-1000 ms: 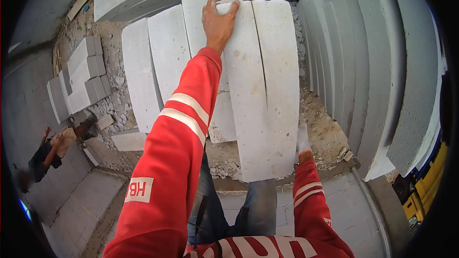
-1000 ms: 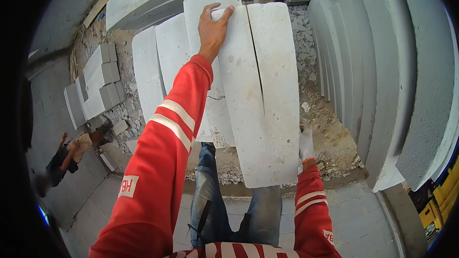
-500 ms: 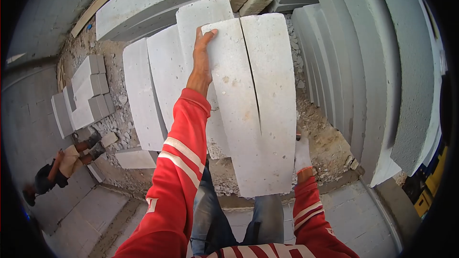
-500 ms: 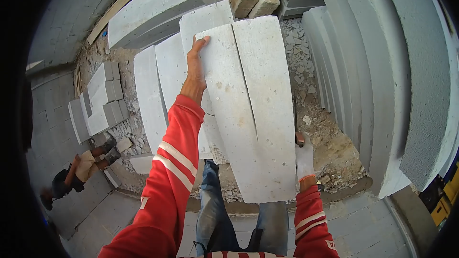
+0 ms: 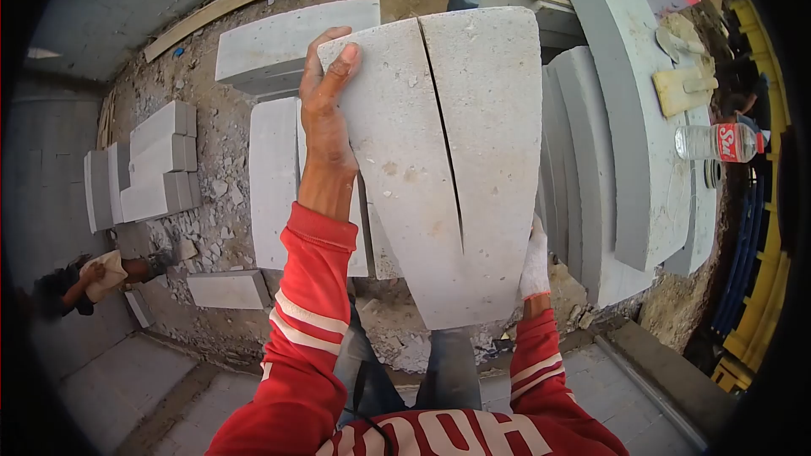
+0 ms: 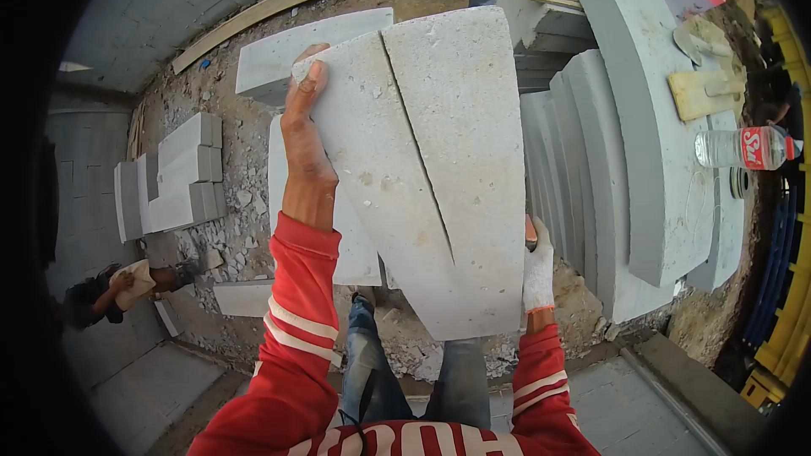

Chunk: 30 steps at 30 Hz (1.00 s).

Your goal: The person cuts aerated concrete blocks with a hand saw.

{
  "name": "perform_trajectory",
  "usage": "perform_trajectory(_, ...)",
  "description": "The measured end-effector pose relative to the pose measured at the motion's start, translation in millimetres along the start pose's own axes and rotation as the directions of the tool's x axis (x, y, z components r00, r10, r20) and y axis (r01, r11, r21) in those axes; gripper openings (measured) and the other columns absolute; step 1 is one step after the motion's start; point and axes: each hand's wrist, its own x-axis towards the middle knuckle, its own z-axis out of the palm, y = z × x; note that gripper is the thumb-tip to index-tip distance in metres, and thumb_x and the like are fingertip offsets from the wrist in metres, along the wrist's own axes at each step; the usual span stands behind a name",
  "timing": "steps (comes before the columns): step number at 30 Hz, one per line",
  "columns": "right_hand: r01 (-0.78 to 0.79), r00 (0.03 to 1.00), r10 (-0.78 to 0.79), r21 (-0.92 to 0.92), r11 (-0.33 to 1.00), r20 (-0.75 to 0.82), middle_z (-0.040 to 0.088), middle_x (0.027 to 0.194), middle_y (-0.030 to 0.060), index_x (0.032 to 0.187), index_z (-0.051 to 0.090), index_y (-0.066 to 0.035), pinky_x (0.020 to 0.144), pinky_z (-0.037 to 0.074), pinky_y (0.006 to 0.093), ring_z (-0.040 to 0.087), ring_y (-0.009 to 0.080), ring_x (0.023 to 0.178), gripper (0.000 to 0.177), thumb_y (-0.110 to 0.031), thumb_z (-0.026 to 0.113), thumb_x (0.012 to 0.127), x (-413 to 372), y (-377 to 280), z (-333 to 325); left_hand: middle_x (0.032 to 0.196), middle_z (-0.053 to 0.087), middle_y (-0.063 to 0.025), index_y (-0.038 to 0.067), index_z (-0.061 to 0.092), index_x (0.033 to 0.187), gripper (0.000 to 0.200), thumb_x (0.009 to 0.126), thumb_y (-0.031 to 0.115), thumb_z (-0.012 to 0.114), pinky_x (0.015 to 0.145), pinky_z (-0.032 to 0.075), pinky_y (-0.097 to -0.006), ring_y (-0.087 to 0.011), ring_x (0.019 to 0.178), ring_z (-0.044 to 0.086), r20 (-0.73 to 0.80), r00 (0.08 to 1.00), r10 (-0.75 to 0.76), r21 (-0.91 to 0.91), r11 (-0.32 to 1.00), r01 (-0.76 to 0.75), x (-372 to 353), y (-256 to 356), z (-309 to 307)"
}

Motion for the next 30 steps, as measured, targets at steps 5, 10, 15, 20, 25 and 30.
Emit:
perform_trajectory(5,0.077,0.99,-0.12,0.409,0.909,0.08,0.065,0.127,0.0121,0.15,0.045,-0.002,0.091,0.055,0.033,0.065,0.0192,0.11,0.051,-0.024,0.058,0.105,30,-33,37,0.115,0.062,-0.0152,0.008,0.055,0.138,0.076,0.077,0.045,0.081,0.095,0.058,-0.0392,-0.0282,0.11,0.066,0.181,0.903,0.39,-0.185,0.915,-0.358,-27,69,0)
perform_trajectory(10,0.082,0.983,-0.145,0.438,0.895,0.114,0.064,0.127,0.0095,0.147,0.048,-0.004,0.089,0.055,0.0323,0.064,0.0166,0.107,0.047,-0.03,0.055,0.108,0,-51,51,0.135,0.055,-0.021,0.01,0.032,0.155,0.131,0.051,0.062,0.092,0.112,0.048,-0.0473,-0.0376,0.13,0.056,0.212,0.894,0.396,-0.076,0.918,-0.389,-75,82,-17)
perform_trajectory(15,0.057,0.989,-0.106,0.405,0.913,0.101,0.064,0.126,0.0092,0.146,0.048,-0.005,0.088,0.055,0.0322,0.064,0.0162,0.107,0.046,-0.031,0.054,0.108,-54,-42,55,0.131,0.06,-0.0221,0.024,0.039,0.152,0.133,0.04,0.063,0.102,0.099,0.054,-0.0501,-0.037,0.121,0.061,0.547,0.687,0.478,-0.103,0.854,-0.511,-127,50,-36)
perform_trajectory(20,-0.025,0.996,-0.007,0.359,0.933,0.089,0.064,0.126,0.0089,0.145,0.049,-0.005,0.088,0.055,0.0322,0.064,0.0158,0.106,0.046,-0.031,0.054,0.108,-157,11,-10,0.126,0.062,-0.0143,0.026,0.044,0.149,0.126,0.04,0.053,0.102,0.111,0.043,-0.0568,-0.0371,0.122,0.06,0.667,0.65,0.365,0.006,0.869,-0.494,-182,69,-58)
perform_trajectory(25,-0.124,0.99,0.094,0.351,0.928,0.102,0.064,0.126,0.0086,0.144,0.05,-0.005,0.087,0.055,0.0321,0.064,0.0153,0.105,0.045,-0.032,0.054,0.108,-177,-3,-13,0.133,0.06,-0.0142,0.022,0.061,0.137,0.103,0.045,0.049,0.1,0.121,0.026,-0.0635,-0.0385,0.13,0.055,0.493,0.837,0.239,0.145,0.925,-0.35,-234,91,-87)
perform_trajectory(30,-0.182,0.981,0.152,0.315,0.932,0.118,0.064,0.126,0.0083,0.143,0.05,-0.006,0.087,0.055,0.032,0.064,0.0149,0.105,0.044,-0.033,0.053,0.108,-199,-17,-9,0.111,0.07,-0.012,0.013,0.071,0.115,0.094,0.058,0.087,0.078,0.116,0.026,-0.0593,-0.0315,0.114,0.06,0.459,0.868,0.189,-0.108,0.982,-0.156,-264,78,-77)
